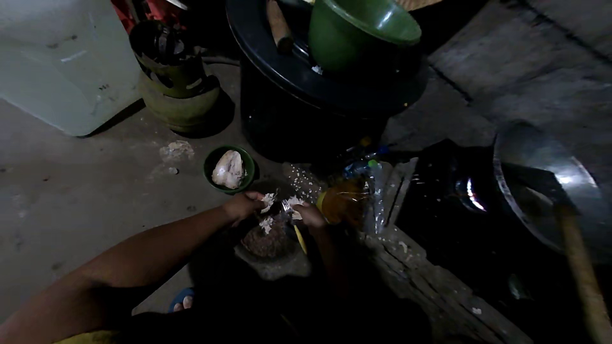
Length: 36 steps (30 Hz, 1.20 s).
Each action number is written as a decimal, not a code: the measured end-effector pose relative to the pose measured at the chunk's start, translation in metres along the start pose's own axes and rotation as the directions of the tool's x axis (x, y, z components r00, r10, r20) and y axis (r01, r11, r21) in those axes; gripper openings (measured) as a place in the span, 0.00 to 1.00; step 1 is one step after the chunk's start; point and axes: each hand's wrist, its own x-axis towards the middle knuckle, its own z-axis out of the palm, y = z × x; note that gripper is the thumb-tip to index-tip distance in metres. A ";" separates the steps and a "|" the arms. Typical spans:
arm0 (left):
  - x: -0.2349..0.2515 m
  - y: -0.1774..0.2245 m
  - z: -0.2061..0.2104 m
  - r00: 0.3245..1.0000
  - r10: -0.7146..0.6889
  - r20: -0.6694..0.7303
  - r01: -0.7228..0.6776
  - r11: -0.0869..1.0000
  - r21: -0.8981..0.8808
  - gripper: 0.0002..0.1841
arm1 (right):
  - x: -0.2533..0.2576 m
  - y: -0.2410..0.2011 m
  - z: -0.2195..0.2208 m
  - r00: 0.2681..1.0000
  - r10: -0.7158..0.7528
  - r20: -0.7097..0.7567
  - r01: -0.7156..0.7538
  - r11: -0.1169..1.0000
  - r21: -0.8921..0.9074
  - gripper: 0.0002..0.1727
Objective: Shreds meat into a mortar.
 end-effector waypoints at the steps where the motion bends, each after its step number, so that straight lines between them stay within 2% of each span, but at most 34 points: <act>1: 0.001 -0.002 -0.001 1.000 -0.002 0.001 0.002 1.000 -0.007 0.11 | -0.007 -0.004 -0.001 0.998 -0.007 0.063 0.007 1.000 0.005 0.25; 4: 0.001 -0.007 0.004 0.999 -0.032 -0.009 0.032 0.999 0.024 0.13 | -0.040 -0.020 0.007 0.943 -0.142 0.300 0.109 0.986 0.125 0.21; 7: 0.002 -0.005 0.008 1.000 -0.007 -0.006 0.007 0.994 0.112 0.15 | -0.049 -0.027 0.025 0.875 -0.297 0.382 0.233 0.951 0.203 0.24; 10: 0.003 -0.004 0.007 1.000 0.014 -0.020 -0.010 0.982 0.188 0.16 | -0.041 -0.022 0.033 0.888 -0.319 0.331 0.254 0.941 0.225 0.25; 14: 0.001 -0.002 0.004 0.999 -0.003 -0.048 0.011 0.986 0.166 0.13 | -0.018 -0.005 0.020 0.968 -0.170 0.184 0.137 0.974 0.183 0.26; 17: 0.007 -0.007 -0.005 0.997 -0.003 -0.073 0.015 0.987 0.159 0.14 | -0.019 -0.005 0.012 0.982 -0.101 0.159 0.074 0.983 0.170 0.24; 20: 0.011 -0.011 -0.002 0.998 -0.040 -0.054 0.048 0.987 0.154 0.13 | -0.038 -0.019 0.017 0.960 -0.115 0.255 0.074 0.984 0.164 0.24; 22: 0.006 -0.004 0.004 0.997 -0.054 -0.047 0.061 0.983 0.173 0.13 | -0.042 -0.023 0.026 0.928 -0.195 0.318 0.151 0.976 0.157 0.24; 26: 0.006 -0.005 0.006 0.998 0.038 -0.057 -0.021 0.961 0.275 0.12 | -0.040 -0.023 0.036 0.914 -0.261 0.311 0.232 0.964 0.127 0.28; 29: 0.013 -0.015 -0.006 0.994 0.045 -0.098 -0.007 0.934 0.357 0.15 | -0.059 -0.033 0.025 0.924 -0.269 0.272 0.175 0.929 0.325 0.19; 32: 0.022 -0.031 -0.019 0.985 0.005 -0.173 0.055 0.940 0.337 0.14 | -0.067 -0.034 0.002 0.880 -0.394 0.265 0.205 0.820 0.535 0.08; 34: 0.022 -0.030 -0.021 0.984 -0.055 -0.170 0.105 0.947 0.303 0.15 | -0.067 -0.036 -0.008 0.848 -0.427 0.315 0.209 0.815 0.541 0.08; 36: 0.022 -0.028 -0.017 0.991 -0.057 -0.117 0.084 0.967 0.239 0.15 | -0.064 -0.041 -0.005 0.838 -0.391 0.379 0.223 0.882 0.416 0.09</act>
